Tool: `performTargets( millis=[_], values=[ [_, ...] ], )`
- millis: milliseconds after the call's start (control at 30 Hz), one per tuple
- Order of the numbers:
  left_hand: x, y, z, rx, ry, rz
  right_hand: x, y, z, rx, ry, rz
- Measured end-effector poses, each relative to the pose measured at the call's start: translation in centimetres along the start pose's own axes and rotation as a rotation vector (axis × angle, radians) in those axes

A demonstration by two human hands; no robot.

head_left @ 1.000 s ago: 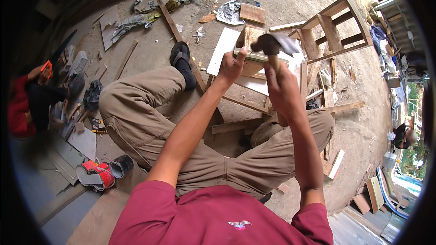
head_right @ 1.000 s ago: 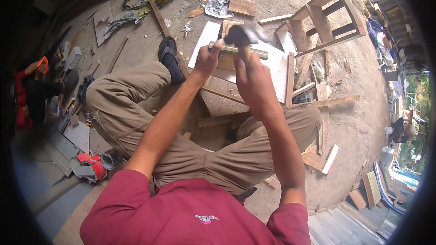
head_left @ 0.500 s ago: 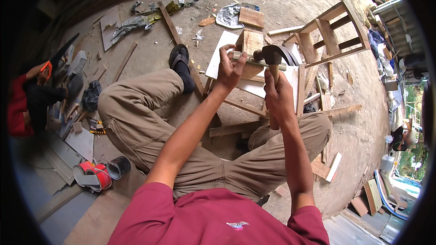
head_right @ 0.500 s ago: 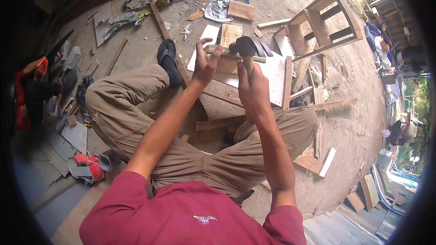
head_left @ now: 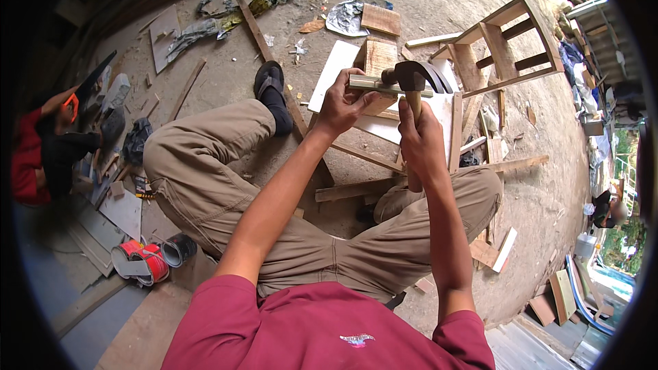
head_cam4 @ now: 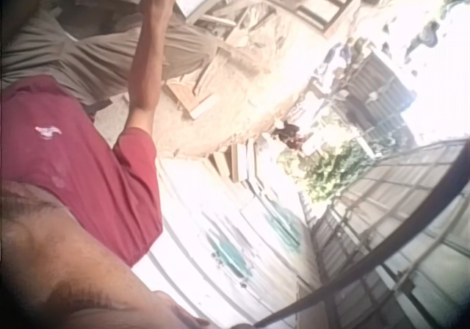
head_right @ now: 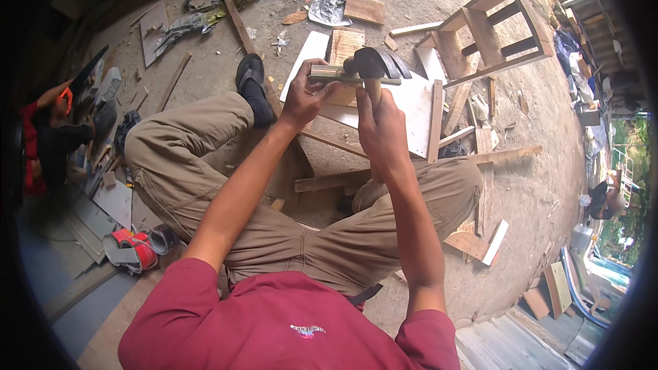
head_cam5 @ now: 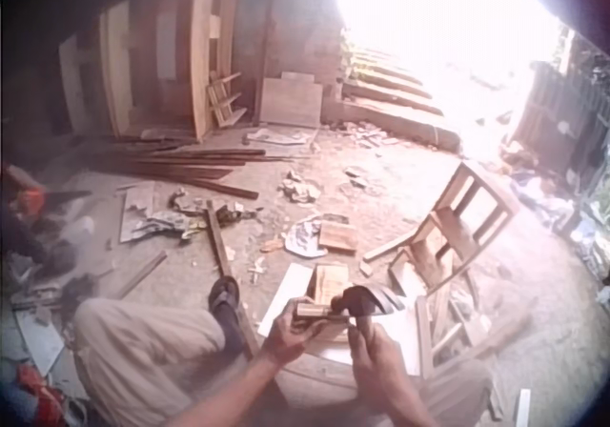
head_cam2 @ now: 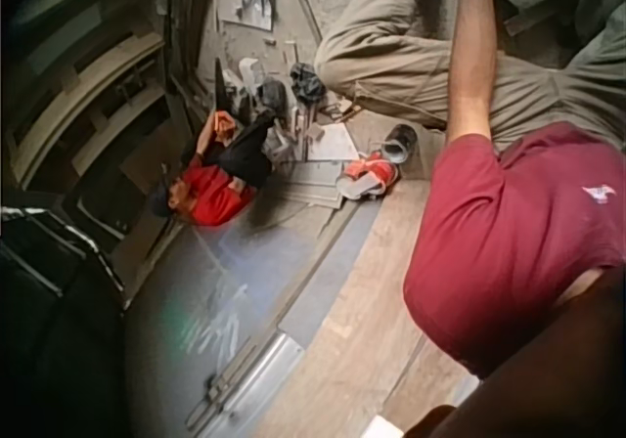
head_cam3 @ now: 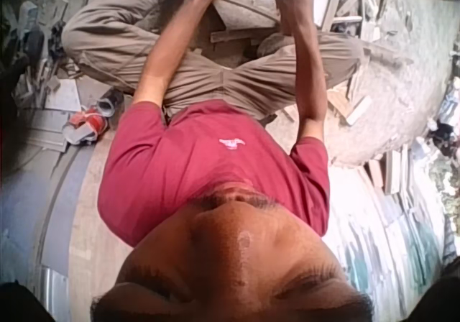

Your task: The person assembles a small wooden box by fitting pieces together and securing them with a hammer. The person repeatedly aligns the wooden components and hammers them into place while sitting on the floor.

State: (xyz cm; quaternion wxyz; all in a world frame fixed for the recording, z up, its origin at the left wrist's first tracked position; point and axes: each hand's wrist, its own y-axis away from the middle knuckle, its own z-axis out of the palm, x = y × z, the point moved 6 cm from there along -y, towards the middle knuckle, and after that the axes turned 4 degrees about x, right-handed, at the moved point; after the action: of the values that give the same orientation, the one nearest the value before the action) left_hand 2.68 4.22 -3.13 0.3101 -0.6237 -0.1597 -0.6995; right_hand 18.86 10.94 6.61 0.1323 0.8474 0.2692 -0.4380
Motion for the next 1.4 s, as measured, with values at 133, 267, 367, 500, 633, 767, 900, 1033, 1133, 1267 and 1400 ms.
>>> performTargets(
  millis=[133,267,367,500,633,767,900,1033,1133,1267,1400],
  values=[
    [-0.1,-0.2,-0.2,-0.016,-0.001,-0.004,-0.1,0.3,0.1,-0.012,0.010,0.006],
    [-0.4,-0.5,-0.6,-0.067,-0.012,-0.079,0.0,0.5,0.1,-0.050,0.005,0.041],
    [-0.2,-0.9,-0.7,-0.071,-0.012,0.029,0.7,0.3,-0.1,0.001,-0.058,0.062],
    [0.1,-0.7,-0.2,-0.100,-0.043,-0.004,0.4,-0.8,-1.1,0.192,-0.079,-0.011],
    [0.0,-0.6,-0.3,-0.114,-0.021,-0.037,0.5,-3.0,-1.7,0.267,-0.006,-0.261],
    [-0.5,-0.6,-0.3,-0.093,-0.022,0.014,1.0,-4.1,-0.5,0.097,0.047,-0.276],
    [-0.8,-0.6,-0.3,-0.089,0.012,0.012,0.8,-4.0,-0.6,0.116,0.122,-0.364],
    [-1.1,-0.6,-0.4,-0.087,0.044,0.020,0.9,-3.8,-0.7,0.065,0.155,-0.364],
    [-0.8,-0.7,-0.2,-0.097,0.083,0.028,1.8,-4.0,-0.6,0.055,0.109,-0.358],
    [0.1,-0.7,0.3,-0.088,0.090,0.052,2.1,-4.0,-0.7,0.067,0.123,-0.377],
    [-1.4,-1.2,-0.8,-0.032,0.169,-0.021,1.6,-4.0,-0.6,0.051,0.137,-0.375]
  ],
)
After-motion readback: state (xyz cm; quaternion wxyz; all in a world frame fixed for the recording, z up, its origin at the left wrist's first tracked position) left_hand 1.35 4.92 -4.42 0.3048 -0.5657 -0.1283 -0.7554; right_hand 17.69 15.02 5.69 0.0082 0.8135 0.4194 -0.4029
